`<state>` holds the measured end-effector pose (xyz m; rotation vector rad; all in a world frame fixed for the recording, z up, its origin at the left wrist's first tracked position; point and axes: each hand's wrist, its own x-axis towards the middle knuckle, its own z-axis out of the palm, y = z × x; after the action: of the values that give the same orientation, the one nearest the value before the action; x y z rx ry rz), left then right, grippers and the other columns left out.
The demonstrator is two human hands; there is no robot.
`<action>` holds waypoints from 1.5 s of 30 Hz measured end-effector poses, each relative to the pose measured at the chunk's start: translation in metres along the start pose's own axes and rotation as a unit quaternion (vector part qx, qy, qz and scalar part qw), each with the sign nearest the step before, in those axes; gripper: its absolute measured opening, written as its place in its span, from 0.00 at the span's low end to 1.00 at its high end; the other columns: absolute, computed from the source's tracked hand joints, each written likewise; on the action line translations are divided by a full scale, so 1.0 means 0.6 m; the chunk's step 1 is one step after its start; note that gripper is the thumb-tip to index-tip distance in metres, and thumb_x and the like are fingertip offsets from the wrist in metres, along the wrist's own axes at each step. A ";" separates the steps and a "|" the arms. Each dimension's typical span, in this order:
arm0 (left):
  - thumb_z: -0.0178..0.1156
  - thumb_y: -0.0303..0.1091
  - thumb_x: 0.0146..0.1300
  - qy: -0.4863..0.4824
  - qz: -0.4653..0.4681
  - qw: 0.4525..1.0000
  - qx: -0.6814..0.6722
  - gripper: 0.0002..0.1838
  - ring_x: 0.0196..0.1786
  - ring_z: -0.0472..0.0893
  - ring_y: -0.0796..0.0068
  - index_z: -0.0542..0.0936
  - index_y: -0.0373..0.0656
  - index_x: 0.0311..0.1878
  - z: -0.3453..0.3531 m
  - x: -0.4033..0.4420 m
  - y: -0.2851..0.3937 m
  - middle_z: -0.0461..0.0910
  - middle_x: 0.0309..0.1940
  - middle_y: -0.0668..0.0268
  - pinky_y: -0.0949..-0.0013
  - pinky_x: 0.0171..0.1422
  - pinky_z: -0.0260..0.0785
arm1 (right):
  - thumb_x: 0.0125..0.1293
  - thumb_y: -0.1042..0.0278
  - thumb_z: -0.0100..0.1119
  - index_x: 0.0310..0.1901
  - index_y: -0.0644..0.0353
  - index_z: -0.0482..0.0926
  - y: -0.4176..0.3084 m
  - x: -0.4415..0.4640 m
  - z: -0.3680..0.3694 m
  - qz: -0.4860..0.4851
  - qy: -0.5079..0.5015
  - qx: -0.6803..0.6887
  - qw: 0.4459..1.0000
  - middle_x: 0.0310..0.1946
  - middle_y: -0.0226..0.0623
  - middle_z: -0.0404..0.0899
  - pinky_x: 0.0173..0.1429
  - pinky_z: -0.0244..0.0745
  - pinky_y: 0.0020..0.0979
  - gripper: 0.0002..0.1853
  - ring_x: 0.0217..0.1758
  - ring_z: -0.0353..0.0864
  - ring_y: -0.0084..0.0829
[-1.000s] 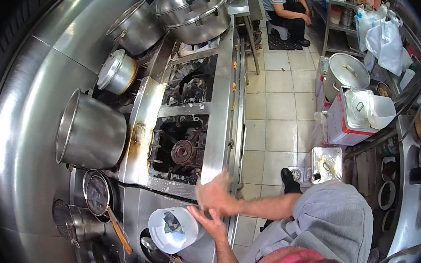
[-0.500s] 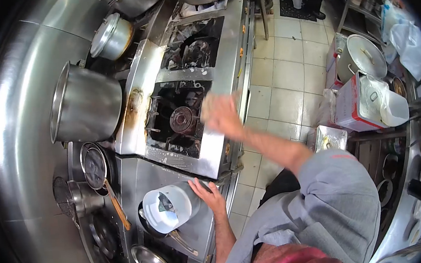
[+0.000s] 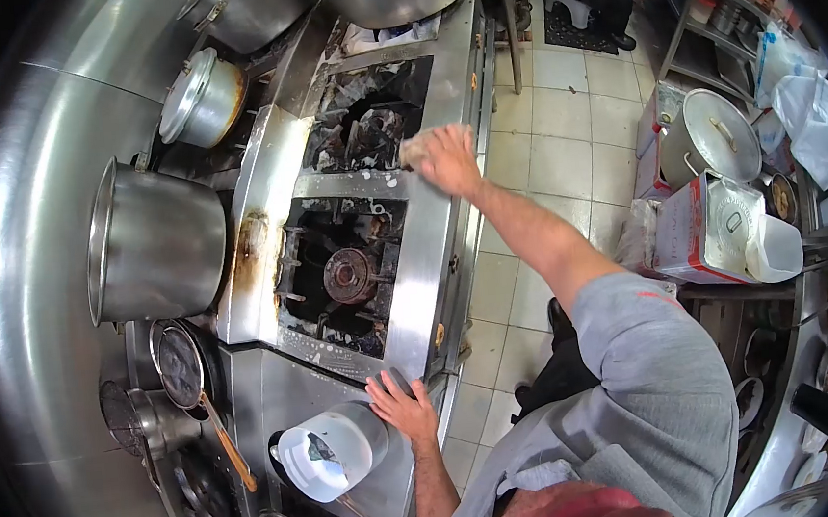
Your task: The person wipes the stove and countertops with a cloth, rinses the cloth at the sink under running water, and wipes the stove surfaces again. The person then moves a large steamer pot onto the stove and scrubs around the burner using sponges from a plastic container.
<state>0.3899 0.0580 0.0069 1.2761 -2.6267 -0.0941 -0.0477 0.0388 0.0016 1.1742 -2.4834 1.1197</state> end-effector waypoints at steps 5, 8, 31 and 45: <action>0.45 0.51 0.67 0.000 -0.026 1.000 -0.013 0.33 0.73 0.47 0.48 0.55 0.41 0.70 -0.001 0.004 -0.001 0.46 0.72 0.49 0.41 0.72 0.41 | 0.54 0.65 0.56 0.55 0.59 0.69 -0.051 -0.051 0.004 -0.004 0.093 0.039 0.995 0.55 0.45 0.66 0.65 0.49 0.60 0.25 0.63 0.59 0.46; 0.43 0.53 0.69 0.058 -0.033 0.990 -0.128 0.35 0.72 0.48 0.44 0.54 0.35 0.69 -0.010 0.004 -0.003 0.46 0.70 0.43 0.47 0.73 0.43 | 0.59 0.63 0.50 0.66 0.62 0.60 -0.177 -0.211 -0.002 -0.077 -0.018 0.058 0.995 0.65 0.48 0.59 0.67 0.42 0.66 0.32 0.70 0.54 0.48; 0.40 0.53 0.70 0.148 -0.063 0.962 -0.221 0.35 0.71 0.50 0.44 0.55 0.33 0.68 -0.001 0.007 -0.013 0.48 0.69 0.42 0.47 0.72 0.42 | 0.53 0.64 0.51 0.43 0.64 0.75 -0.242 -0.265 0.033 -0.057 -0.069 -0.149 0.985 0.41 0.49 0.72 0.57 0.57 0.56 0.17 0.52 0.69 0.46; 0.37 0.56 0.70 0.097 -0.054 0.975 -0.191 0.36 0.70 0.52 0.47 0.56 0.32 0.67 0.006 0.005 -0.015 0.51 0.68 0.44 0.49 0.73 0.42 | 0.65 0.75 0.48 0.57 0.63 0.65 0.119 -0.252 0.045 0.361 0.107 0.531 0.759 0.47 0.37 0.76 0.41 0.76 0.26 0.18 0.44 0.77 0.25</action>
<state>0.3943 0.0496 0.0026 1.2211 -2.2344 -0.4455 0.0064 0.1384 -0.1244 0.0163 -2.0319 2.8763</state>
